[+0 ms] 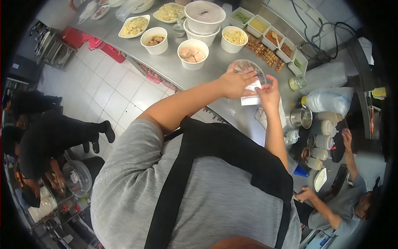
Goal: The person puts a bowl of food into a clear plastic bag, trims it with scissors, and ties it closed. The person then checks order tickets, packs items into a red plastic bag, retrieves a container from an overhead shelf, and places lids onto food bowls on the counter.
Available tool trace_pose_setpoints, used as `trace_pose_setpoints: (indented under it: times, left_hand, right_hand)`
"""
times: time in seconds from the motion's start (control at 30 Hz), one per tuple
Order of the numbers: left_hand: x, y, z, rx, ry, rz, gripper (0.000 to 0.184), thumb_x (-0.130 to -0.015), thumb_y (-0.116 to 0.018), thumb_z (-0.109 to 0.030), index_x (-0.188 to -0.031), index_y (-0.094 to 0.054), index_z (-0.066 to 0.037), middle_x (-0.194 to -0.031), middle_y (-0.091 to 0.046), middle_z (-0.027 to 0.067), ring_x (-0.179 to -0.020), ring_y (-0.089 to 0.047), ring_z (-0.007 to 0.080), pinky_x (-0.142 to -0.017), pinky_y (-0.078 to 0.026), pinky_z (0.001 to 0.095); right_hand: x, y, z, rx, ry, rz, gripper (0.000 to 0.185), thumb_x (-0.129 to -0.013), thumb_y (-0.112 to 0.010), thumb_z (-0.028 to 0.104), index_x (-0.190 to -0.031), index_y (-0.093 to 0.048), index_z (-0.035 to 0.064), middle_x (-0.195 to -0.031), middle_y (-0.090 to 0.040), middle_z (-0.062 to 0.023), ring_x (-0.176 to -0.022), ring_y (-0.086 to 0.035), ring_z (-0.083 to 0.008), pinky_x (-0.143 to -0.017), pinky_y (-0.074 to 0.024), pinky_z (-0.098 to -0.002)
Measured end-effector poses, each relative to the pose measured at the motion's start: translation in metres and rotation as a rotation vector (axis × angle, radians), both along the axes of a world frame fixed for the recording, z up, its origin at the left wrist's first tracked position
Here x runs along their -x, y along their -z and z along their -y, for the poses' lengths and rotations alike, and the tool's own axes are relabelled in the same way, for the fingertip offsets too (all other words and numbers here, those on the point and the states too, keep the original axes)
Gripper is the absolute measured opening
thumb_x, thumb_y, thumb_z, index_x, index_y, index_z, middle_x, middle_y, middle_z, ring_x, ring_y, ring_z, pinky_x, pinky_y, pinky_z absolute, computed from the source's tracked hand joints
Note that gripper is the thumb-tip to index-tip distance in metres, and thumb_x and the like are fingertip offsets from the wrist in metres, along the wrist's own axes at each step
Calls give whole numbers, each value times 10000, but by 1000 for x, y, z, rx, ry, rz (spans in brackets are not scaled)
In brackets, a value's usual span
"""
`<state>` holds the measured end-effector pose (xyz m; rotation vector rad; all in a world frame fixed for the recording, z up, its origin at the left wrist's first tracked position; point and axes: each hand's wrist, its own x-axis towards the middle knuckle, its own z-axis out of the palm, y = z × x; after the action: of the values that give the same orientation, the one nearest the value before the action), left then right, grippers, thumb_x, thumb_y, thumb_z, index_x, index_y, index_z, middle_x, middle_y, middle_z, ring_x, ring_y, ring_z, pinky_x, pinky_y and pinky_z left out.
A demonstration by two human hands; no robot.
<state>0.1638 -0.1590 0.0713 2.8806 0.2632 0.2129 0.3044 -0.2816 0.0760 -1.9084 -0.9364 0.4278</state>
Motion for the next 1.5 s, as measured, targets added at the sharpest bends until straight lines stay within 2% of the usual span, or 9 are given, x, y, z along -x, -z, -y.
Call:
trace_pose_setpoints:
  times: [0.17, 0.23, 0.27, 0.33, 0.47, 0.73, 1.03, 1.27, 1.5]
  left_hand:
    - [41, -25, -17, 121, -46, 479, 719, -871, -526, -482, -1427, -308, -82, -1526, -199, 109, -1408, -184, 288, -1088, -108, 584]
    - [65, 2, -58, 100, -240, 673, 786, -804, -655, -390, -1412, -301, -41, -1503, -215, 186, -1388, -210, 336, -1107, -144, 510]
    - [86, -7, -55, 538, -602, 686, 788, -768, -701, -277, -1393, -307, -3, -1463, -257, 236, -1373, -234, 341, -1112, -183, 430]
    - [132, -19, -88, 366, -583, 1069, 643, -840, -605, -127, -1394, -301, -6, -1407, -349, 197, -1319, -312, 324, -1091, -238, 395]
    - [214, 2, -121, 210, -935, 1033, 522, -883, -563, -138, -1356, -352, -66, -1306, -315, 145, -1101, -408, 241, -883, -411, 355]
    - [234, -17, -149, 138, -941, 1076, 492, -891, -569, -133, -1327, -366, -31, -1251, -345, 127, -1097, -430, 221, -909, -416, 341]
    - [108, -33, -290, -12, -434, -101, 634, -644, -776, -172, -1217, -521, -83, -1131, -586, 178, -1048, -569, 348, -882, -470, 416]
    - [79, -9, -321, -109, -355, -340, 663, -530, -802, -194, -1135, -561, -68, -1015, -636, 187, -981, -610, 334, -849, -490, 422]
    - [132, -84, -303, -115, -440, 151, 456, -582, -789, -235, -881, -508, -38, -803, -579, 141, -725, -563, 326, -688, -461, 380]
  right_hand:
    - [11, -3, 21, -209, 70, -74, 466, -827, -657, 133, -1243, -456, 67, -908, -516, -47, -638, -517, -97, -552, -438, -244]
    - [9, -2, 41, -333, 150, -167, 406, -886, -592, 154, -1249, -443, 52, -927, -503, -52, -614, -492, -84, -521, -409, -229]
    - [7, -1, 55, -395, 202, -208, 379, -915, -560, 165, -1252, -437, 44, -936, -496, -54, -602, -480, -77, -505, -395, -221]
    - [0, 10, 84, -380, 302, -248, 363, -935, -526, 181, -1251, -428, 32, -930, -499, -64, -586, -472, -78, -490, -381, -218]
    - [8, 46, 118, -375, 460, -350, 342, -935, -518, 181, -1227, -425, 28, -912, -508, -77, -555, -459, -85, -476, -372, -223]
    - [32, 23, 89, -418, 461, -147, 306, -922, -530, 114, -1195, -421, 27, -879, -467, -28, -604, -465, -76, -507, -368, -214]
    - [59, -9, 71, -514, 401, -68, 298, -906, -529, 69, -1190, -447, 28, -943, -504, -29, -670, -472, -74, -562, -393, -215]
    - [86, -5, 97, -451, 549, -76, 287, -902, -555, 116, -1174, -489, 51, -908, -516, -1, -706, -487, -68, -570, -399, -202]
    - [99, 13, 126, -299, 661, 55, 225, -894, -570, 95, -1114, -554, 50, -876, -543, -7, -737, -516, -83, -637, -440, -223]
